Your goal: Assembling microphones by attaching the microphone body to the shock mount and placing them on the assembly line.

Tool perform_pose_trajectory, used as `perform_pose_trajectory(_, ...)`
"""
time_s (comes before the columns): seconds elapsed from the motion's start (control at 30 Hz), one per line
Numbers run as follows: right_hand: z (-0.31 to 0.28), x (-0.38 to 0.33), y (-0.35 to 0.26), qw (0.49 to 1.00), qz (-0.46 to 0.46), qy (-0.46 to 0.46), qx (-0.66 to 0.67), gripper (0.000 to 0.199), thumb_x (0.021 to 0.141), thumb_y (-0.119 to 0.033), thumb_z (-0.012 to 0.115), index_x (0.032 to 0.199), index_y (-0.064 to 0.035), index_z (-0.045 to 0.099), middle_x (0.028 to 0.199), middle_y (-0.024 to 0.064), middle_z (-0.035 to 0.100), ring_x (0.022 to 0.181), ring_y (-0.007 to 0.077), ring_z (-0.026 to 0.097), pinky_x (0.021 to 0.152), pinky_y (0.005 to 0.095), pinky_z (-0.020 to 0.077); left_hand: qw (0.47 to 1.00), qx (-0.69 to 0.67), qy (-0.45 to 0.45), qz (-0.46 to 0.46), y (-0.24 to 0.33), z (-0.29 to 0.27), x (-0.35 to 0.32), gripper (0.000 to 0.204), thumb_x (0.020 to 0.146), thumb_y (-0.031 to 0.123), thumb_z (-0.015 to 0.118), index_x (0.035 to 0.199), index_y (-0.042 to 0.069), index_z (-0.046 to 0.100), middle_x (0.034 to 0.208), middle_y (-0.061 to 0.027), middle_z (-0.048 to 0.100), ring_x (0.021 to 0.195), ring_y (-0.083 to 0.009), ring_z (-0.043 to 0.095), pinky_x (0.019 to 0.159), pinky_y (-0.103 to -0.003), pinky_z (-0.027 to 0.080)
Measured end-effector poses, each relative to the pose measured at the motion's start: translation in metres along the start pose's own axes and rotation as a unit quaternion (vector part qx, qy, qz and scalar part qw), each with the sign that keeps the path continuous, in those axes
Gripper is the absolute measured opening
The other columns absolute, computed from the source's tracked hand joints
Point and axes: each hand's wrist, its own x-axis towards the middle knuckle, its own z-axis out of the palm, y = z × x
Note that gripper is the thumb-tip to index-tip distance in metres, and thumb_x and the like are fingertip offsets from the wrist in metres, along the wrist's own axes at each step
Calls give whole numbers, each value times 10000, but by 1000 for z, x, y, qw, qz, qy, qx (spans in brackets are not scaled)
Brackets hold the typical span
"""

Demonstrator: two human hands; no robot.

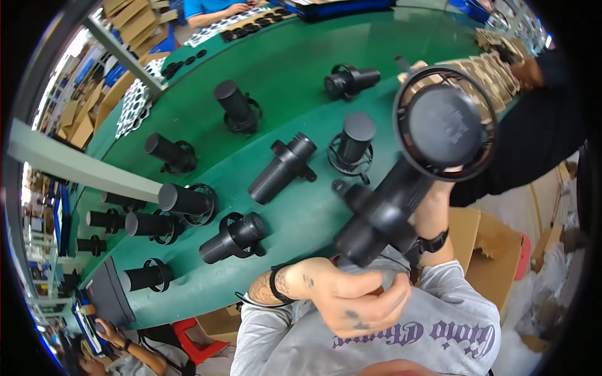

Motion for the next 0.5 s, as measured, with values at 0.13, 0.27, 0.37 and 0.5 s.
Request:
perform_pose_trajectory(0.13,26,36,7,779,-322,-380,-381,609,944,-479,450,1354,-29,424,1330,175,493,1119,315,557,884,439,508,991,42,21,-121,7,-42,-2,114,626,56,610,670,161,604,761,47,663,737,-99,595,593,-227,406)
perform_pose_trajectory(0.27,104,100,23,781,-305,-315,-445,548,918,-524,515,1112,-12,547,948,149,646,771,262,656,695,409,559,981,65,37,-179,11,-70,-10,102,633,94,664,705,148,617,753,29,657,680,-125,588,568,-226,425)
perform_pose_trajectory(0.37,106,169,44,786,-243,-273,-499,514,891,-454,612,1099,8,523,832,138,627,670,263,653,573,392,553,973,86,112,-184,5,-82,-5,104,600,84,684,672,128,623,735,6,657,650,-126,597,523,-223,431)
perform_pose_trajectory(0.5,68,232,77,726,-330,-238,-554,532,852,-401,685,1078,42,497,817,144,615,514,222,612,458,334,520,982,51,-47,-177,16,-119,9,93,658,92,645,745,76,619,775,-50,668,680,-155,601,534,-257,449)
